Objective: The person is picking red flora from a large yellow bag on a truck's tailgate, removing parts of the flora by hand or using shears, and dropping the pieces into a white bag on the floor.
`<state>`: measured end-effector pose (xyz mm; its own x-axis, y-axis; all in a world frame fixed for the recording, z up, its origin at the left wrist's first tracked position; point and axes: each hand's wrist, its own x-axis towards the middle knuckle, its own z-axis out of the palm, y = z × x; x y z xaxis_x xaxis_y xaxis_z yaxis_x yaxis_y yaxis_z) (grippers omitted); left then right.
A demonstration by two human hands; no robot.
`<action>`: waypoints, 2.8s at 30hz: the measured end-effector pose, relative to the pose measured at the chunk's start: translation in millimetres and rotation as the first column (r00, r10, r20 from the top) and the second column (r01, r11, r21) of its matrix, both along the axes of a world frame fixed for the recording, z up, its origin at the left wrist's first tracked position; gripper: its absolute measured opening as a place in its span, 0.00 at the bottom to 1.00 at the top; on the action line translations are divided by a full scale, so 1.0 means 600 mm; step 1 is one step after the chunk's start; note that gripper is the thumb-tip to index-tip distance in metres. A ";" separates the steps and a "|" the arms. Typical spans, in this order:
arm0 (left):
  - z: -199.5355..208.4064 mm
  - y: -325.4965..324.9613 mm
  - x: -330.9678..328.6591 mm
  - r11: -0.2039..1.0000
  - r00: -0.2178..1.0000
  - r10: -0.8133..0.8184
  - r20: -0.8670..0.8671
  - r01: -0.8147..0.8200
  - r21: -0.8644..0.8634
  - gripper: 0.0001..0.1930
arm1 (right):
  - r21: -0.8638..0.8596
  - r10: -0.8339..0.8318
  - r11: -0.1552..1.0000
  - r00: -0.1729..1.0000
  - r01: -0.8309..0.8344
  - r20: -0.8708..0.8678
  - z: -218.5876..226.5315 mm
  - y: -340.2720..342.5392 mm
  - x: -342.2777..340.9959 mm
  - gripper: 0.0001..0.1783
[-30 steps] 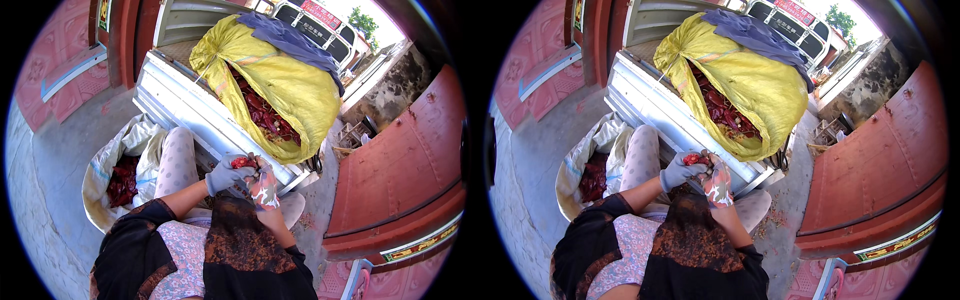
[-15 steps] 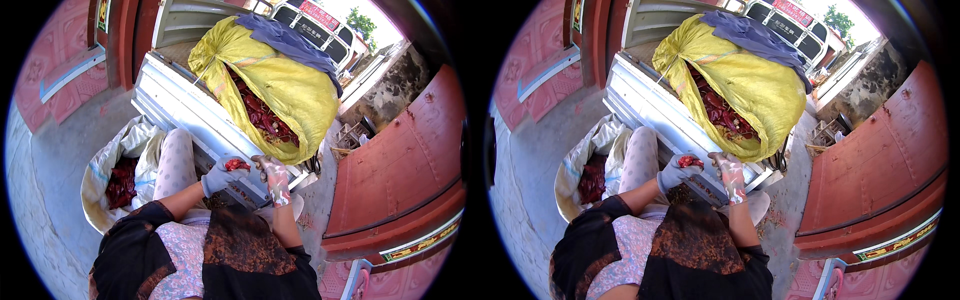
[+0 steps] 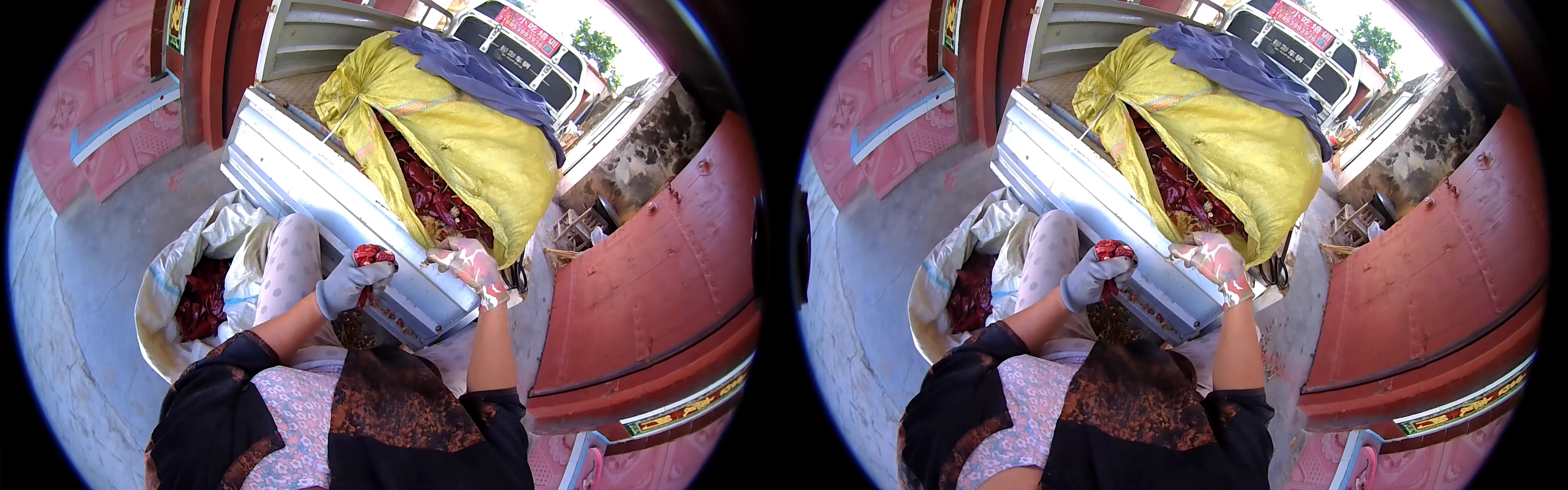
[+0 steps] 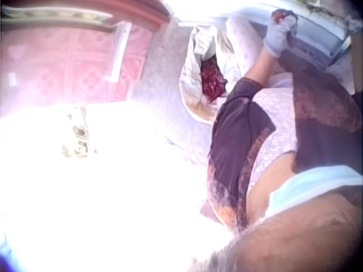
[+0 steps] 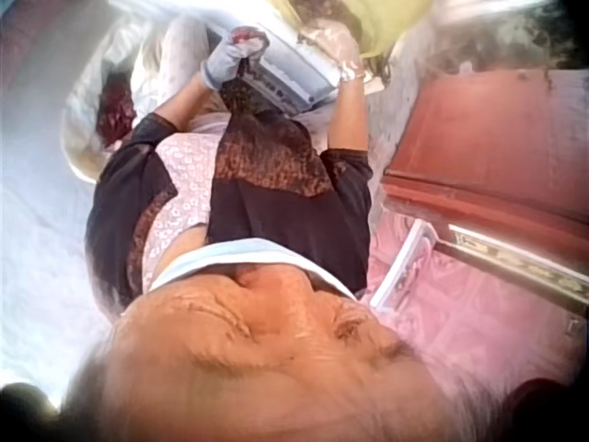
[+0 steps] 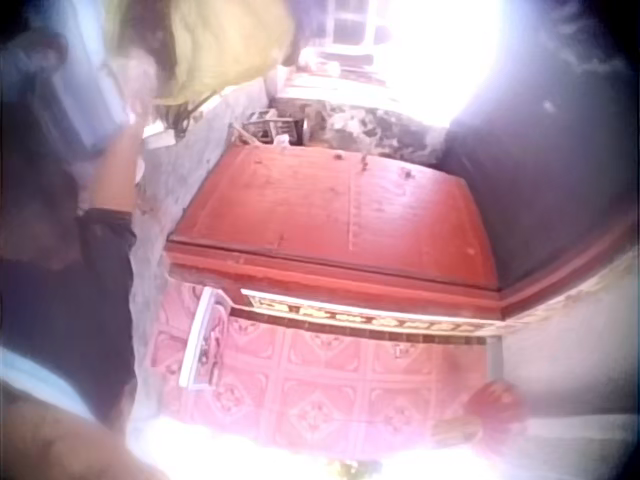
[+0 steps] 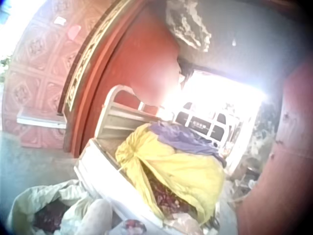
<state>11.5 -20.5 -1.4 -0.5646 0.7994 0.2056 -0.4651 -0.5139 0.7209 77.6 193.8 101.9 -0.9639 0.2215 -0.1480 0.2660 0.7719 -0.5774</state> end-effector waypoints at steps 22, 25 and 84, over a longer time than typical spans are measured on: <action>-0.009 0.002 -0.007 0.999 1.000 -0.023 -0.012 0.022 -0.030 0.12 | 0.447 -0.153 0.797 0.851 0.407 -0.502 -0.050 0.036 -0.035 0.11; -0.012 0.009 -0.010 0.999 0.998 -0.015 0.066 0.019 -0.050 0.13 | 0.414 -0.103 0.795 0.772 0.443 -0.628 -0.052 0.001 0.010 0.11; -0.002 -0.014 0.008 0.997 0.930 0.058 -0.364 -0.075 -0.032 0.04 | -0.653 -0.277 0.749 0.950 0.116 -0.148 -0.095 -0.067 0.067 0.12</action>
